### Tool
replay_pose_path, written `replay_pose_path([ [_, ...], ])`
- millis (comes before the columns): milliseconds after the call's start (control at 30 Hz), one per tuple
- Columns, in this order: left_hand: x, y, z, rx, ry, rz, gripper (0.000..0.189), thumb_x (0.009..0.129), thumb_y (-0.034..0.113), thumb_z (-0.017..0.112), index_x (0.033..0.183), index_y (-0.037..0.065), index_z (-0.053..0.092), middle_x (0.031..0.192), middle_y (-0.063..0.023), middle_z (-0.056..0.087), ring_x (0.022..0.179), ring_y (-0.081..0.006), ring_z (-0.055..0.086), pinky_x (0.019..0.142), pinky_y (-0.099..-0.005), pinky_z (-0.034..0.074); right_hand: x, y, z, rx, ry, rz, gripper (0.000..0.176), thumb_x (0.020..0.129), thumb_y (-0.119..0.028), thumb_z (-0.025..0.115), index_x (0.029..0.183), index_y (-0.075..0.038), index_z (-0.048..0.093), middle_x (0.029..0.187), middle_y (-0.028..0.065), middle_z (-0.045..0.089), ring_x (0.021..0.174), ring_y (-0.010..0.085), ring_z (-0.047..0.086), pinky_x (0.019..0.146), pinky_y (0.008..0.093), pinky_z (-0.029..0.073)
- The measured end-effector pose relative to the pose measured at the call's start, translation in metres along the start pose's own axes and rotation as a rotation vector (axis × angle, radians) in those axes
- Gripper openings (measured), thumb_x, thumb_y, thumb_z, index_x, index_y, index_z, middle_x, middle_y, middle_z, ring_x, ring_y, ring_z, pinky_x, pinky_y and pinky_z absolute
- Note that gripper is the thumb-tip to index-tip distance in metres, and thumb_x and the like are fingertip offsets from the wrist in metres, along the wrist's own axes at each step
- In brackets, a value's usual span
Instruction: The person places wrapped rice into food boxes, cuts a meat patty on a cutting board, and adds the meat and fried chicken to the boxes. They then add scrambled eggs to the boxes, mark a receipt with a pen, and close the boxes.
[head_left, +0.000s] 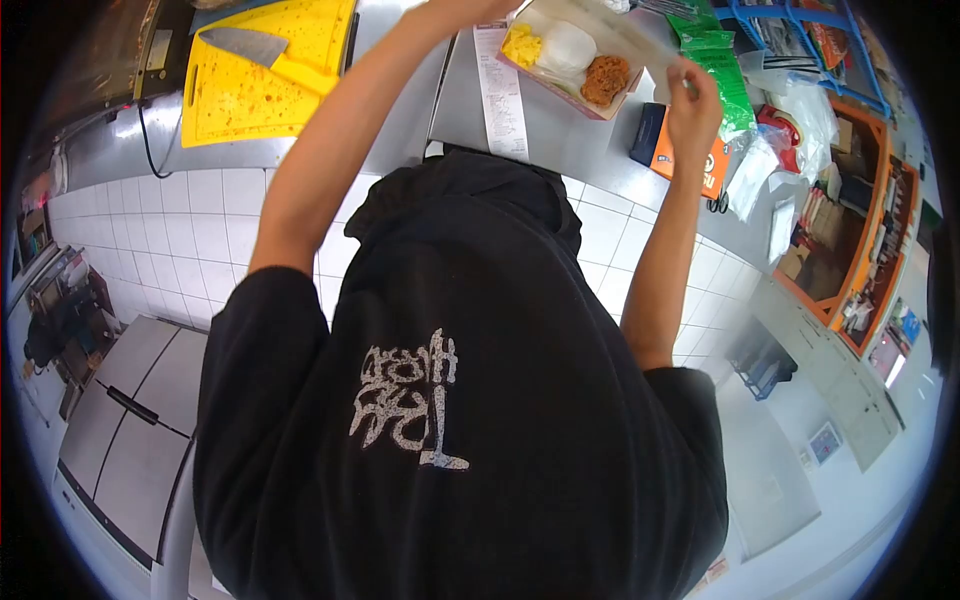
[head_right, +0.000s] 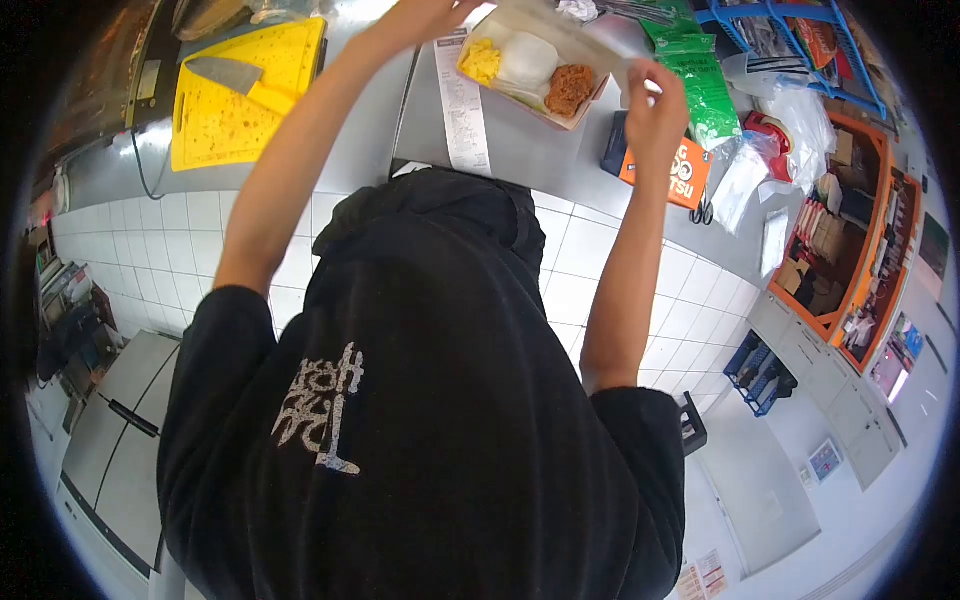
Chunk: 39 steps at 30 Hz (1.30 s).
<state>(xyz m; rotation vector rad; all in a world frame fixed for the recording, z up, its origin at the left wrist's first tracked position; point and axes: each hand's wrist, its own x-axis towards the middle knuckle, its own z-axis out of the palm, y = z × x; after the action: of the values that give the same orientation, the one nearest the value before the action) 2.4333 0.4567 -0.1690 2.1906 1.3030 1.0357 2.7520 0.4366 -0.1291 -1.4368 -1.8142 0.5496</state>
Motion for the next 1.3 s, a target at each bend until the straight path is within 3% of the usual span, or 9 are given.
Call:
replay_pose_path([
  [67, -0.042, -0.012, 0.013, 0.026, -0.148, -0.003, 0.044, 0.090, 0.009, 0.057, 0.133, 0.010, 0.049, 0.151, -0.0082, 0.040, 0.140, -0.0318, 0.035, 0.114, -0.0432, 0.030, -0.033, -0.002, 0.009, -0.128, 0.002, -0.164, 0.023, 0.084, 0.005, 0.057, 0.101, -0.009, 0.067, 0.118, 0.0152, 0.063, 0.113, 0.0309, 0.059, 0.092, 0.0364, 0.048],
  [133, -0.069, 0.015, 0.031, -0.028, -0.026, -0.058, 0.039, 0.089, 0.000, 0.052, 0.127, 0.007, 0.052, 0.150, -0.0100, 0.041, 0.138, -0.0322, 0.039, 0.112, -0.0382, 0.032, -0.071, 0.013, 0.037, 0.040, -0.086, -0.020, 0.023, 0.088, 0.010, 0.052, 0.105, -0.004, 0.058, 0.138, 0.0217, 0.050, 0.131, 0.0315, 0.048, 0.106, 0.0367, 0.039],
  [300, -0.079, 0.035, 0.056, -0.704, 0.126, -0.413, 0.034, 0.095, -0.001, 0.046, 0.128, 0.008, 0.049, 0.137, -0.0153, 0.050, 0.134, -0.0268, 0.045, 0.110, -0.0352, 0.036, -0.086, 0.018, 0.065, 0.573, -0.024, 0.171, 0.030, 0.092, 0.006, 0.055, 0.117, -0.003, 0.042, 0.124, 0.0154, 0.051, 0.116, 0.0200, 0.052, 0.099, 0.0336, 0.042],
  [500, -0.046, 0.047, 0.030, -0.691, -0.022, -0.515, 0.034, 0.103, 0.020, 0.047, 0.136, 0.013, 0.045, 0.101, -0.0035, 0.053, 0.075, -0.0061, 0.049, 0.066, -0.0212, 0.045, -0.036, -0.011, 0.012, 0.673, -0.203, 0.512, 0.027, 0.096, -0.005, 0.047, 0.123, -0.006, 0.048, 0.121, 0.0084, 0.056, 0.104, 0.0131, 0.053, 0.091, 0.0291, 0.045],
  [700, -0.066, 0.036, 0.049, -0.810, 0.058, -0.366, 0.038, 0.101, 0.016, 0.050, 0.138, 0.014, 0.047, 0.124, -0.0088, 0.055, 0.110, -0.0186, 0.057, 0.091, -0.0307, 0.048, -0.045, -0.001, 0.001, 0.682, -0.443, 0.496, 0.051, 0.092, -0.007, 0.052, 0.143, -0.010, 0.048, 0.135, 0.0114, 0.055, 0.124, 0.0178, 0.049, 0.104, 0.0291, 0.038],
  [800, -0.081, 0.031, 0.047, -0.294, -0.011, -0.130, 0.057, 0.094, 0.026, 0.061, 0.145, 0.013, 0.040, 0.152, -0.0200, 0.034, 0.144, -0.0361, 0.025, 0.117, -0.0456, 0.020, -0.048, 0.005, -0.002, 0.700, -0.527, 0.534, 0.058, 0.088, -0.002, 0.046, 0.146, -0.010, 0.045, 0.137, 0.0063, 0.051, 0.102, 0.0087, 0.047, 0.084, 0.0212, 0.040],
  [1033, -0.084, 0.033, 0.028, 0.072, -0.183, -0.153, 0.089, 0.075, 0.066, 0.067, 0.143, 0.015, 0.042, 0.156, -0.0174, 0.027, 0.146, -0.0394, 0.018, 0.116, -0.0572, 0.017, -0.042, 0.008, 0.024, 0.420, -0.374, 0.594, 0.044, 0.087, -0.015, 0.062, 0.130, -0.012, 0.057, 0.135, 0.0167, 0.052, 0.128, 0.0249, 0.045, 0.104, 0.0365, 0.037],
  [1100, -0.057, 0.037, 0.015, 0.307, -0.267, -0.023, 0.097, 0.071, 0.068, 0.069, 0.145, 0.014, 0.039, 0.157, -0.0160, 0.025, 0.145, -0.0385, 0.019, 0.115, -0.0577, 0.018, -0.030, 0.009, 0.018, -0.230, -0.411, -0.044, 0.035, 0.085, -0.020, 0.067, 0.118, -0.010, 0.059, 0.144, 0.0206, 0.042, 0.133, 0.0385, 0.039, 0.108, 0.0455, 0.035],
  [1300, 0.012, 0.056, 0.020, 0.487, -0.779, 0.125, 0.109, 0.065, 0.057, 0.077, 0.150, 0.013, 0.026, 0.144, -0.0297, 0.036, 0.134, -0.0445, 0.036, 0.102, -0.0573, 0.039, 0.009, -0.035, 0.026, -0.605, -0.946, -0.191, 0.092, 0.062, -0.029, 0.084, 0.139, -0.015, 0.036, 0.150, 0.0264, 0.025, 0.136, 0.0490, 0.028, 0.107, 0.0557, 0.038],
])
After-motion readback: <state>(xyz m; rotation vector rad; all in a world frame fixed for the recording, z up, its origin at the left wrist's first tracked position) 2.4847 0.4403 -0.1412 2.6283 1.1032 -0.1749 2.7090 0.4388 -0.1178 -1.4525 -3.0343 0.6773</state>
